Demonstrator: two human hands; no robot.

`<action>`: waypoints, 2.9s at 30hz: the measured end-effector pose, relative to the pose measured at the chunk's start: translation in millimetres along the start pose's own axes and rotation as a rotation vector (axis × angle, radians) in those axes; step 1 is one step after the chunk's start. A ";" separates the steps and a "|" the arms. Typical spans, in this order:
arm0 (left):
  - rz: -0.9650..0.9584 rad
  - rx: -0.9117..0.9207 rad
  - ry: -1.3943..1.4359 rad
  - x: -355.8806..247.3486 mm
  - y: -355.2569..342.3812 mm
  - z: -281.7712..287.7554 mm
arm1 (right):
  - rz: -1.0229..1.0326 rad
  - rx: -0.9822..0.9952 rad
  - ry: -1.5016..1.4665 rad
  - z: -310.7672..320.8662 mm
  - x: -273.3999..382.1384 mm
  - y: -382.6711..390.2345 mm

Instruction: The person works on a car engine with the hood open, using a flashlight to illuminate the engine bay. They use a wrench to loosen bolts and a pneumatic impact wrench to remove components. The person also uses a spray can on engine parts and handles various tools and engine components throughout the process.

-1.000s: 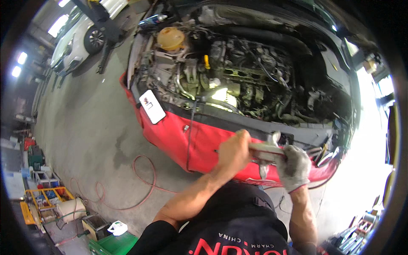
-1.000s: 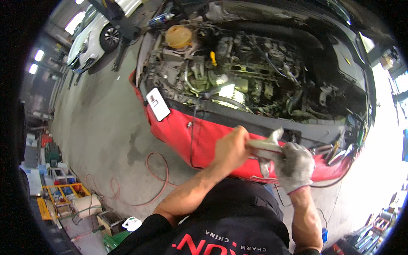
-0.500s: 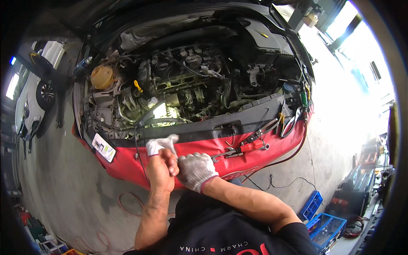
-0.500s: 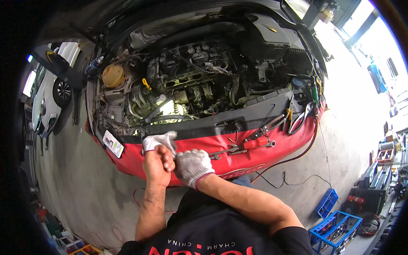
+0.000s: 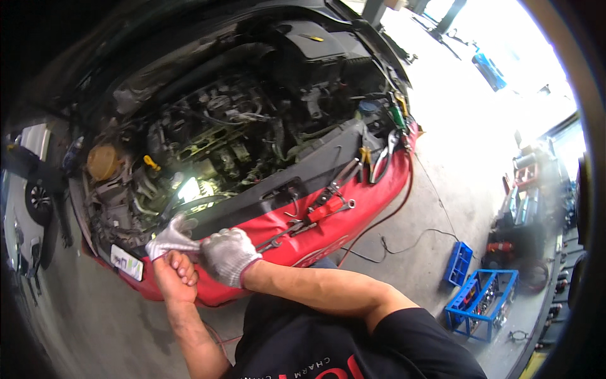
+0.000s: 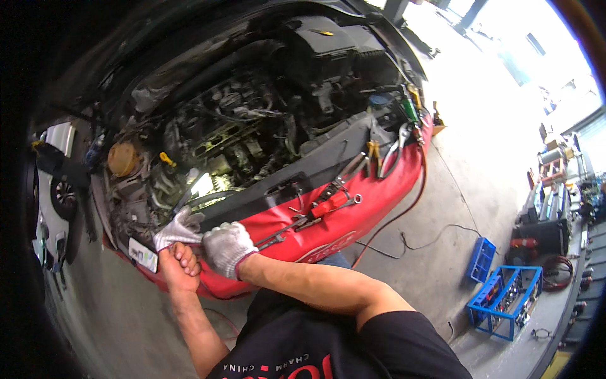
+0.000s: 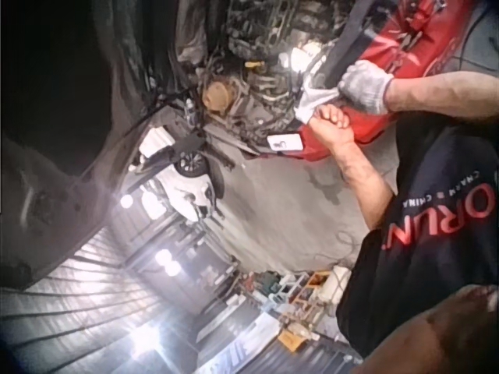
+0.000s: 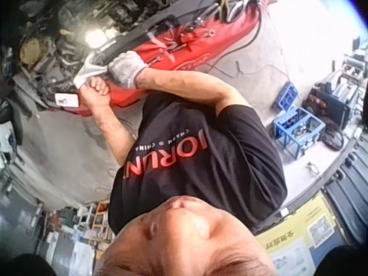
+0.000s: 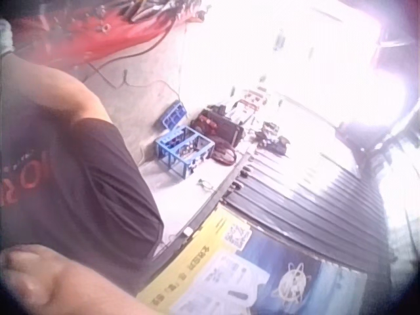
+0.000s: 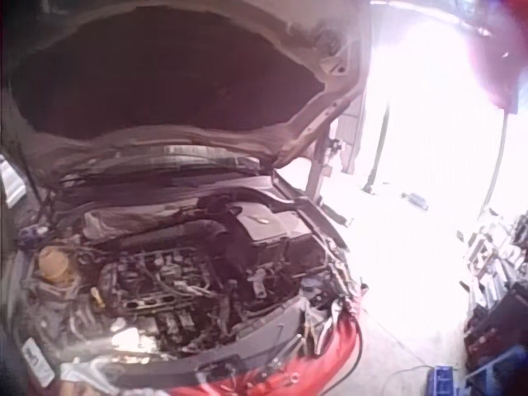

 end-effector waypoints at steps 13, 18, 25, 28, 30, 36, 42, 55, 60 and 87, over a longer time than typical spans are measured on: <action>-0.506 -0.068 0.053 -12.5 -13.7 38.9 | 0.247 0.123 0.027 -20.5 46.7 33.5; -0.833 0.230 -1.202 -42.3 5.2 -65.2 | 0.269 -0.091 -0.052 -3.2 53.7 33.7; -0.428 0.393 -0.619 -21.5 7.9 -110.7 | 0.189 -0.020 -0.097 -11.9 31.9 29.8; -0.891 0.324 -0.417 -36.9 -13.7 -60.1 | 0.262 -0.034 -0.142 -0.3 43.0 33.4; -0.804 0.179 -0.657 -41.2 -33.0 -43.1 | 0.203 0.130 -0.207 -3.9 29.0 32.0; -1.177 0.235 -1.243 -47.6 -32.5 -80.4 | 0.244 0.288 -0.262 -12.2 20.8 27.4; -0.490 0.448 -0.539 -12.7 14.0 -131.7 | 0.278 0.305 -0.161 -12.1 26.1 44.1; -0.264 0.634 -0.080 14.3 15.3 -83.7 | 0.262 0.587 -0.380 -43.3 54.0 67.3; -0.675 0.409 0.010 -32.6 21.7 -77.4 | 0.335 0.561 -0.336 -28.2 59.3 57.8; -0.862 0.630 -1.720 40.9 59.5 -137.5 | -0.135 0.125 0.555 -45.3 40.3 -4.0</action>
Point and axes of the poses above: each hand's wrist, its own y-axis away from the middle knuckle, its own z-axis out of the back of the hand, x = y × z, the point moved 10 cm from there along -y, towards the middle knuckle, and after that the axes turned 6 degrees about y, right-handed, at the moved point
